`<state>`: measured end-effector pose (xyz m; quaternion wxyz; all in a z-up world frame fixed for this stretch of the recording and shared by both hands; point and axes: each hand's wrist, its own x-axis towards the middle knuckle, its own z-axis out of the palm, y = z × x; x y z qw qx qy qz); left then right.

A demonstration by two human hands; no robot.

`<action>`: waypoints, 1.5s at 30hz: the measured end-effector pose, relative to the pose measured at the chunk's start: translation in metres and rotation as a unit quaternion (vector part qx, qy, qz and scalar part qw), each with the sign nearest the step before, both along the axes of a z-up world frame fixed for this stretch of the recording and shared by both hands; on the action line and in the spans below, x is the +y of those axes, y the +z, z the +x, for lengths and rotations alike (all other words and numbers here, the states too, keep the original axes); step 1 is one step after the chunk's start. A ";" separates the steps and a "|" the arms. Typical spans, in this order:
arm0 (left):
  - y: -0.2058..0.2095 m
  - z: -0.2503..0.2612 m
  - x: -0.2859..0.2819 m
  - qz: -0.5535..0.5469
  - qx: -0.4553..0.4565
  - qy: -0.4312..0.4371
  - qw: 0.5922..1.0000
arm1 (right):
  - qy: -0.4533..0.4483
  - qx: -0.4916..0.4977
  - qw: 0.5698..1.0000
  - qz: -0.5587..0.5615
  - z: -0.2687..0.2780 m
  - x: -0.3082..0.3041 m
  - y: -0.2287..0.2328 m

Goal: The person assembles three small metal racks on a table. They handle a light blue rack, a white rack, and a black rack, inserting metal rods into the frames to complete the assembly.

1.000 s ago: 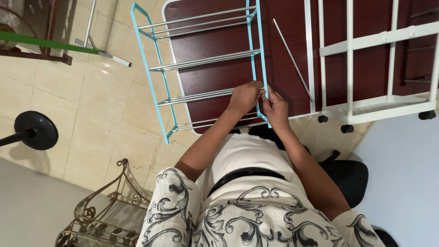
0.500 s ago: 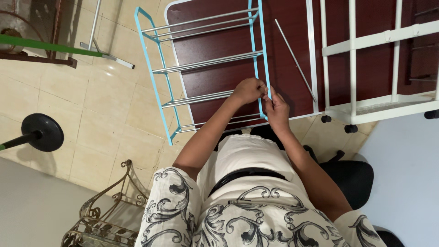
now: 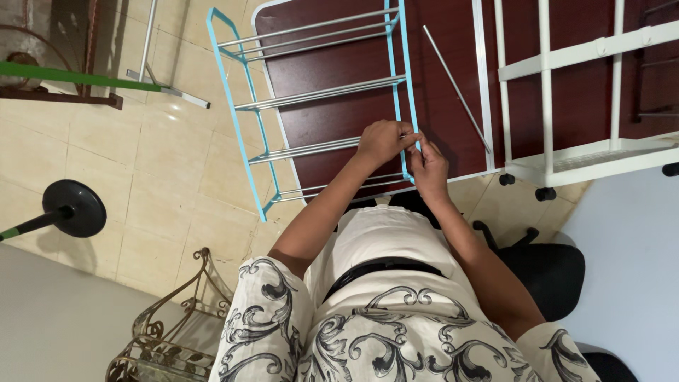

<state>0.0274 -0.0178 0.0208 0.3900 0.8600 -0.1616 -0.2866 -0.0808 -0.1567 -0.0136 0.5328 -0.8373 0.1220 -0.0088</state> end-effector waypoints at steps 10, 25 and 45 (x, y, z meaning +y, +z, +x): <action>-0.015 -0.008 0.003 -0.033 -0.087 -0.016 0.996 | -0.031 0.047 0.996 0.070 0.004 -0.001 -0.004; 0.004 -0.037 0.035 0.052 -0.226 -0.026 0.972 | 0.023 -0.050 0.990 -0.127 0.009 -0.004 0.030; -0.013 -0.100 0.108 0.188 -0.286 0.106 0.934 | 0.259 -0.195 0.885 -0.333 0.038 0.018 0.032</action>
